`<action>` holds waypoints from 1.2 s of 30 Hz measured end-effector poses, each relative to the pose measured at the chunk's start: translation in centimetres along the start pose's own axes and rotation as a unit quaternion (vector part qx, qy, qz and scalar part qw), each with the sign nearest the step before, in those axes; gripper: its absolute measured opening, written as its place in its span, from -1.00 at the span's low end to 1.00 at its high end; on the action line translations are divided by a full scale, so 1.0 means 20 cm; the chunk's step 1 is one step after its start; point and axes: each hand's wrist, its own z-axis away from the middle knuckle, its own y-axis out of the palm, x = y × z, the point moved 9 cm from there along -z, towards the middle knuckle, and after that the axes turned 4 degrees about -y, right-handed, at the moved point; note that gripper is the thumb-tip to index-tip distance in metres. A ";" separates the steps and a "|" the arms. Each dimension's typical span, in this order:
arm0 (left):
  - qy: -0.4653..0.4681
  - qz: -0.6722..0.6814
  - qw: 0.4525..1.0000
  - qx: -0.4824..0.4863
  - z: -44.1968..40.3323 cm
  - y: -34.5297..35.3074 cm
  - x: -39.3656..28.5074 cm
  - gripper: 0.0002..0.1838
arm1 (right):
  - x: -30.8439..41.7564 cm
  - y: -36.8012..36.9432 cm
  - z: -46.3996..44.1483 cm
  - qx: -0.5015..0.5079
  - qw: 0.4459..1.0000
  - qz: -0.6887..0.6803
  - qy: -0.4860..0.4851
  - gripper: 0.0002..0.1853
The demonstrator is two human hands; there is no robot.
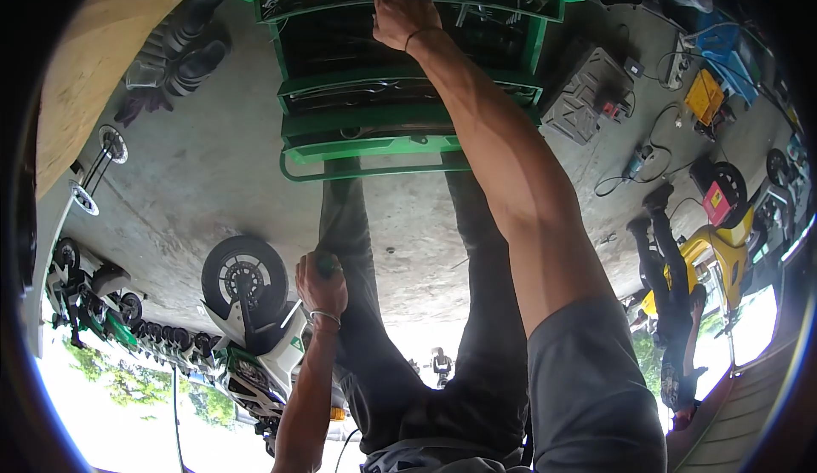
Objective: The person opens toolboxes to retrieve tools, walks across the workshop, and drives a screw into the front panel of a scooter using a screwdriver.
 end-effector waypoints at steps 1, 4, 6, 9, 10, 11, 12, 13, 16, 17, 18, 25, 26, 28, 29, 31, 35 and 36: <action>0.000 -0.005 1.000 -0.003 0.00 0.00 0.00 -0.86 | -0.01 0.10 -0.02 0.089 0.996 0.027 -0.013 -0.51; 0.000 0.008 1.000 -0.014 0.00 -0.01 -0.02 -0.86 | -0.01 0.11 -0.01 0.125 0.988 0.081 -0.044 -0.53; -0.007 0.007 1.000 -0.010 0.00 -0.02 -0.02 -0.86 | -0.02 0.05 -0.02 0.070 0.990 0.108 -0.062 -0.50; -0.010 0.012 1.000 -0.008 0.00 -0.02 -0.03 -0.86 | -0.19 0.15 0.05 0.116 0.992 0.042 -0.025 -0.57; -0.010 0.012 1.000 -0.009 0.00 -0.02 -0.03 -0.85 | -0.23 0.13 0.08 0.115 0.992 0.045 -0.025 -0.57; -0.009 0.014 1.000 -0.009 0.00 -0.02 -0.04 -0.85 | -0.25 0.12 0.12 0.107 0.991 0.071 -0.045 -0.56; -0.011 0.014 1.000 -0.005 -0.01 -0.02 -0.04 -0.85 | -0.26 0.09 0.15 0.098 0.989 0.095 -0.064 -0.56; -0.013 0.014 1.000 -0.001 -0.01 -0.02 -0.04 -0.84 | -0.27 0.08 0.16 0.097 0.990 0.078 -0.066 -0.54; -0.013 0.014 1.000 -0.005 -0.01 -0.03 -0.05 -0.84 | -0.35 0.09 0.19 0.108 0.989 0.089 -0.042 -0.52; -0.012 0.012 1.000 -0.002 -0.01 -0.03 -0.05 -0.84 | -0.37 0.10 0.20 0.106 0.990 0.093 -0.029 -0.50; -0.012 0.010 1.000 -0.004 -0.01 -0.02 -0.05 -0.84 | -0.37 0.12 0.20 0.107 0.990 0.093 -0.027 -0.50; -0.008 0.001 1.000 -0.002 -0.02 -0.02 -0.05 -0.84 | -0.36 0.11 0.20 0.075 0.993 0.074 0.057 -0.50; -0.006 0.002 1.000 -0.001 -0.03 -0.02 -0.05 -0.84 | -0.36 0.08 0.19 0.047 0.994 0.066 0.071 -0.48; -0.012 -0.003 1.000 0.005 -0.03 -0.03 -0.05 -0.84 | -0.36 0.10 0.18 0.052 0.994 0.059 0.078 -0.50; -0.011 -0.004 1.000 0.005 -0.03 -0.03 -0.06 -0.84 | -0.36 0.12 0.18 0.056 0.994 0.050 0.082 -0.51; -0.010 -0.010 1.000 0.004 -0.04 -0.04 -0.07 -0.83 | -0.34 0.11 0.18 0.040 0.995 0.040 0.084 -0.52; -0.007 -0.014 1.000 0.005 -0.04 -0.05 -0.09 -0.83 | -0.32 0.10 0.22 0.028 0.994 0.012 0.105 -0.57; -0.002 -0.011 1.000 -0.002 -0.04 -0.05 -0.10 -0.84 | -0.30 0.08 0.23 0.028 0.994 0.012 0.106 -0.57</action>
